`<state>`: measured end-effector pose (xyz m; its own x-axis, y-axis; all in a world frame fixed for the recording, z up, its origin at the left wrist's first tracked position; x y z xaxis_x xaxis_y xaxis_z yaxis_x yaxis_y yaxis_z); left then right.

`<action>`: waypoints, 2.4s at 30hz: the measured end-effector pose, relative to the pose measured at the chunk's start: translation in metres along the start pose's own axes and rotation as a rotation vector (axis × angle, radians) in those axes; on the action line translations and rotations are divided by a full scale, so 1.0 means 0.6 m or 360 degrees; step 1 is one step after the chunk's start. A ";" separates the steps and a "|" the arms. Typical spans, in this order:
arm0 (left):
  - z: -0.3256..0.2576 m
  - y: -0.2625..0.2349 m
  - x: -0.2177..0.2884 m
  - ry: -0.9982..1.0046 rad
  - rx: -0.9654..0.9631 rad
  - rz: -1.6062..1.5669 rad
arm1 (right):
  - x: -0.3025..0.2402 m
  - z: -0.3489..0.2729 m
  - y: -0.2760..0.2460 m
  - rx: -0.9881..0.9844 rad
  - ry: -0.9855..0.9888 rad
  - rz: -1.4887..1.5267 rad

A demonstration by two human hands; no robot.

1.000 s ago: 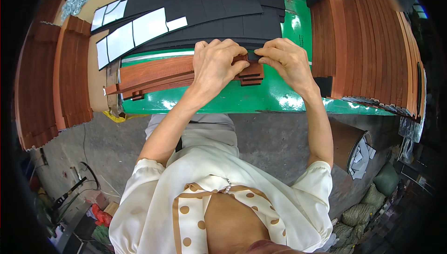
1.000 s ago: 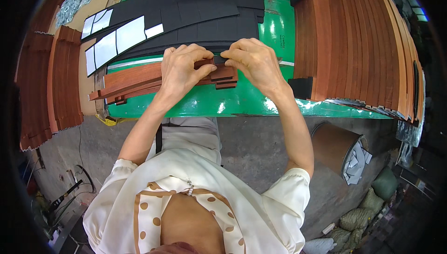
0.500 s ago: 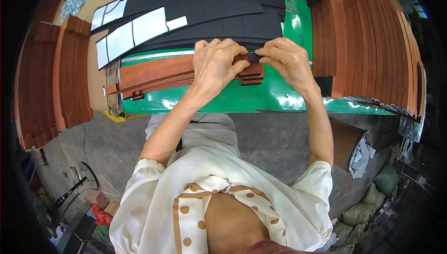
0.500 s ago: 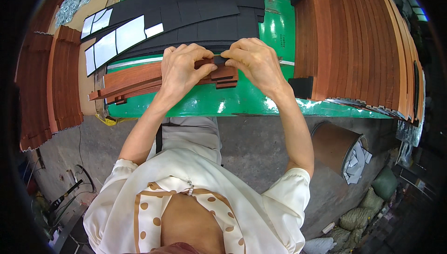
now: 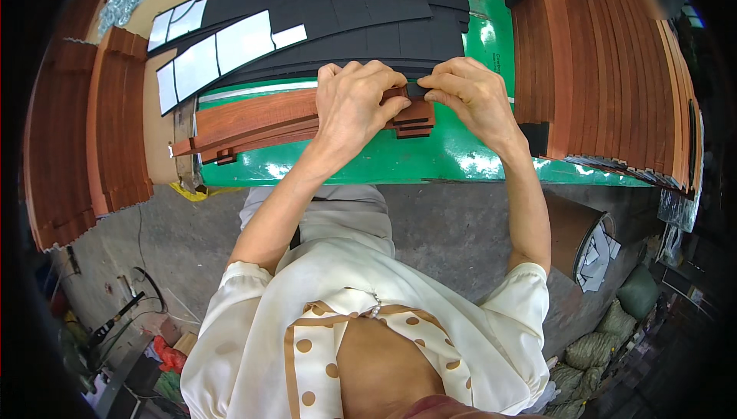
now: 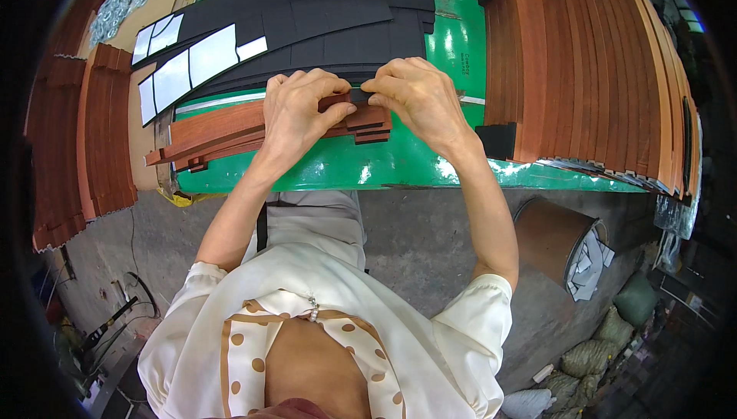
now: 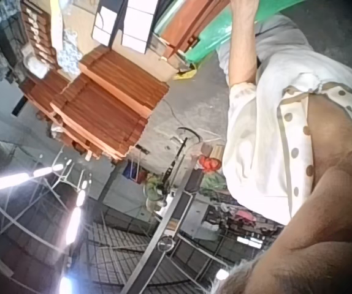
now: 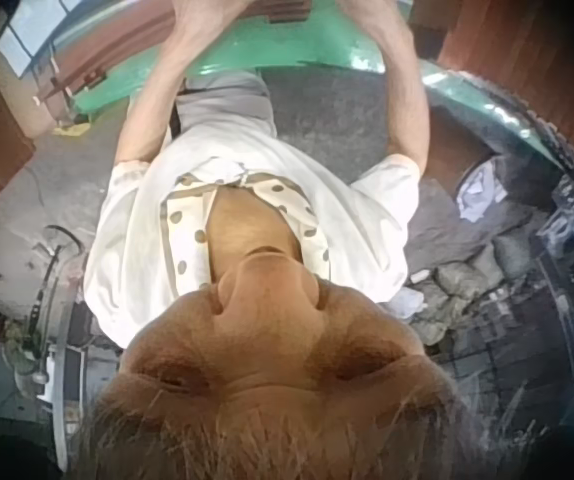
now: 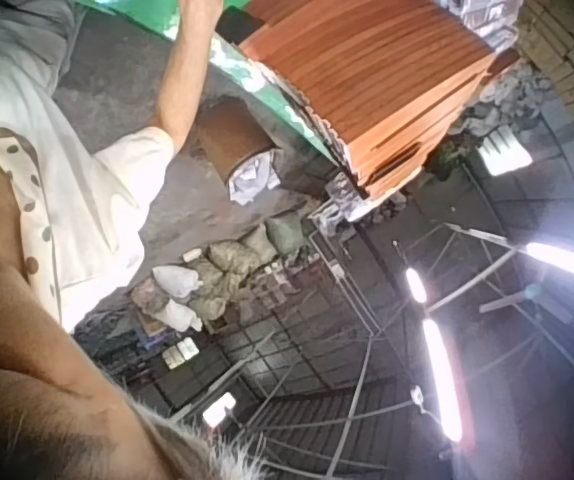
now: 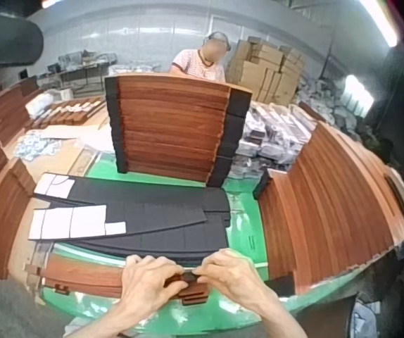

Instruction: Applying black adhesive strips to wooden components in a furniture manufacturing setting.

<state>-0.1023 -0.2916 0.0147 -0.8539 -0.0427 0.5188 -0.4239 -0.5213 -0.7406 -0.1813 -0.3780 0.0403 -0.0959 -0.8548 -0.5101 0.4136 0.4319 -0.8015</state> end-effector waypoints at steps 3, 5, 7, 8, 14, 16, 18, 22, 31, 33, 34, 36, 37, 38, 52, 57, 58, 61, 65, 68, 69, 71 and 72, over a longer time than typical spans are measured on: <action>0.001 -0.001 -0.002 -0.0047 -0.0003 0.0008 | 0.001 0.001 0.001 -0.0004 -0.0006 -0.0016; 0.001 -0.003 0.006 0.0056 0.0029 -0.0001 | -0.002 0.001 -0.001 0.0006 -0.0030 -0.0015; -0.001 -0.002 0.004 0.0068 0.0065 -0.0030 | -0.001 0.001 0.000 0.0006 -0.0027 -0.0015; -0.002 -0.004 0.004 0.0079 0.0100 -0.0060 | 0.000 0.000 0.001 0.0006 -0.0024 -0.0014; -0.002 -0.002 0.004 0.0073 0.0108 -0.0075 | 0.000 -0.002 0.000 0.0012 -0.0014 -0.0018; -0.002 -0.003 0.005 0.0069 0.0113 -0.0072 | 0.002 -0.003 0.002 0.0014 -0.0006 -0.0006; -0.002 -0.004 0.007 0.0066 0.0118 -0.0073 | 0.006 -0.007 0.003 0.0016 0.0006 0.0003; -0.001 -0.002 0.008 0.0085 0.0059 -0.0013 | 0.025 -0.021 -0.016 0.0148 0.0122 0.0136; -0.002 -0.004 0.014 0.0167 0.0112 0.0067 | 0.066 -0.052 -0.008 0.0195 0.0422 0.0356; -0.004 -0.003 0.016 0.0193 0.0132 0.0085 | 0.065 -0.051 -0.009 0.0213 0.0422 0.0337; -0.004 -0.005 0.018 0.0215 0.0168 0.0072 | 0.063 -0.050 -0.011 0.0223 0.0406 0.0331; -0.005 -0.009 0.021 0.0234 0.0205 0.0061 | 0.062 -0.049 -0.011 0.0231 0.0387 0.0327; -0.004 -0.009 0.022 0.0238 0.0186 0.0078 | 0.058 -0.048 -0.014 0.0256 0.0340 0.0299; -0.004 -0.008 0.023 0.0244 0.0166 0.0092 | 0.055 -0.047 -0.016 0.0282 0.0295 0.0269; -0.003 -0.008 0.026 0.0277 0.0164 0.0095 | 0.062 -0.052 -0.005 0.0275 0.0337 0.0323; -0.004 -0.009 0.034 0.0329 0.0171 0.0117 | 0.064 -0.055 -0.007 0.0319 0.0351 0.0345; -0.004 -0.008 0.035 0.0336 0.0161 0.0126 | 0.064 -0.053 -0.007 0.0299 0.0363 0.0366; -0.004 -0.006 0.034 0.0336 0.0145 0.0122 | 0.065 -0.052 -0.006 0.0266 0.0378 0.0392; -0.003 -0.005 0.033 0.0317 0.0125 0.0107 | 0.067 -0.052 -0.004 0.0260 0.0384 0.0413; -0.003 -0.004 0.033 0.0315 0.0119 0.0104 | 0.072 -0.052 -0.002 0.0240 0.0411 0.0442; -0.003 -0.005 0.033 0.0316 0.0119 0.0109 | 0.071 -0.051 -0.002 0.0242 0.0408 0.0445; -0.003 -0.005 0.032 0.0305 0.0112 0.0106 | 0.072 -0.050 0.000 0.0232 0.0428 0.0461; -0.002 -0.005 0.032 0.0305 0.0112 0.0104 | 0.072 -0.050 -0.001 0.0231 0.0430 0.0460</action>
<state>-0.1178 -0.2898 0.0263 -0.9235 0.0810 0.3749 -0.3494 -0.5811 -0.7350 -0.2125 -0.4065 0.0093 -0.1832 -0.5900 -0.7863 0.5798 0.5811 -0.5711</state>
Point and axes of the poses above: each hand's wrist, its own z-axis towards the middle knuckle, its own y-axis out of the palm, x = y × z, the point moved 10 cm from there along z, towards the middle knuckle, and after that the axes turned 7 degrees about y, right-handed, at the moved point
